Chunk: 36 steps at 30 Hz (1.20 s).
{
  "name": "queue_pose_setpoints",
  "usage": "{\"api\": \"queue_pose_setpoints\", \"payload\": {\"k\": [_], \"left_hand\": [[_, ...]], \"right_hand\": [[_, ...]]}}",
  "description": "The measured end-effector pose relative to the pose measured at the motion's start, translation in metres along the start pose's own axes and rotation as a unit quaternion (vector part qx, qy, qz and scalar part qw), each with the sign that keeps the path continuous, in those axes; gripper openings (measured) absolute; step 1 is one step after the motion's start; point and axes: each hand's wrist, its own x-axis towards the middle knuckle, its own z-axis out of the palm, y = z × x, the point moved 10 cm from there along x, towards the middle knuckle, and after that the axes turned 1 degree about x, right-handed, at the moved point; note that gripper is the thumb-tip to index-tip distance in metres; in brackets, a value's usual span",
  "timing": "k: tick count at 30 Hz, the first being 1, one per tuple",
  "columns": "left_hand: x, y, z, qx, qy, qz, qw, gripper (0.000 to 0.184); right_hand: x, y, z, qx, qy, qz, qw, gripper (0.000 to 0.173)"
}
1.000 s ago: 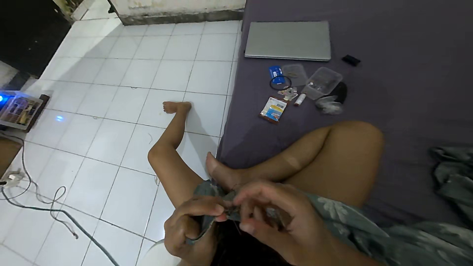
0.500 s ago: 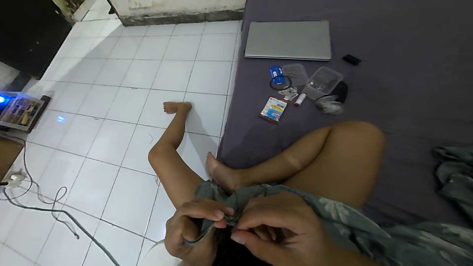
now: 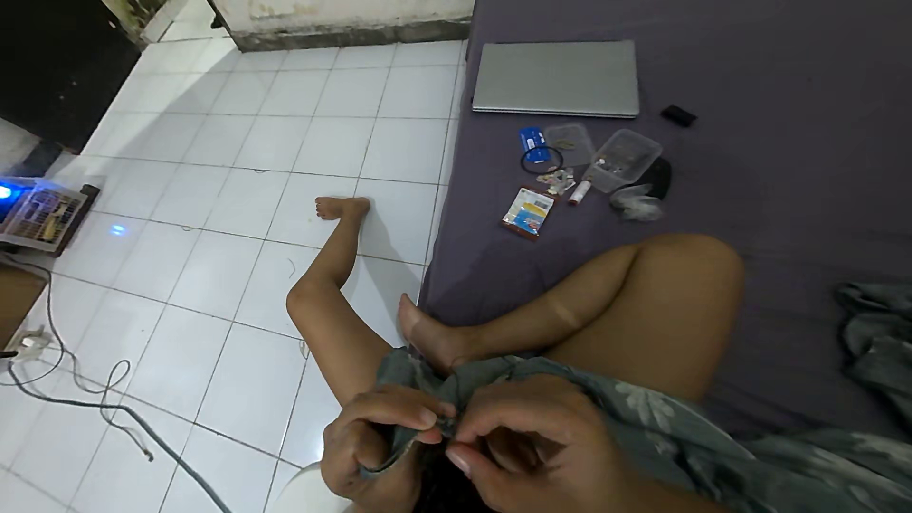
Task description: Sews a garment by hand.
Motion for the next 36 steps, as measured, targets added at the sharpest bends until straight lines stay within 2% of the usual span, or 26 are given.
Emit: {"api": "queue_pose_setpoints", "payload": {"k": [5, 10, 16, 22, 26, 29, 33, 36], "left_hand": [[-0.001, -0.001, 0.004, -0.009, -0.032, 0.007, 0.999, 0.009], [0.001, -0.003, 0.002, -0.02, -0.019, -0.006, 1.0, 0.006], [0.0, -0.006, 0.004, -0.033, -0.017, -0.014, 0.999, 0.006], [-0.001, -0.017, 0.007, -0.061, -0.021, -0.066, 0.996, 0.005], [-0.002, -0.024, 0.008, -0.093, -0.015, -0.096, 0.991, 0.007], [-0.001, -0.026, 0.008, -0.084, -0.011, -0.096, 0.992, 0.008], [-0.002, -0.027, 0.007, -0.073, -0.011, -0.095, 0.993, 0.008], [-0.002, -0.029, 0.007, -0.092, -0.015, -0.101, 0.991, 0.006]], "right_hand": [[-0.001, 0.005, -0.007, 0.033, 0.042, 0.009, 0.999, 0.011], [0.004, 0.01, -0.017, -0.017, 0.041, -0.001, 0.999, 0.021], [0.01, 0.026, -0.018, 0.012, 0.04, 0.028, 0.999, 0.026], [0.012, 0.035, -0.014, 0.099, 0.01, 0.047, 0.994, 0.018], [0.013, 0.037, -0.017, 0.13, 0.02, 0.072, 0.989, 0.021], [0.012, 0.037, -0.016, 0.105, 0.005, 0.077, 0.992, 0.025], [0.012, 0.04, -0.015, 0.103, 0.006, 0.074, 0.992, 0.017], [0.012, 0.048, -0.014, 0.185, 0.022, 0.113, 0.976, 0.015]]}}
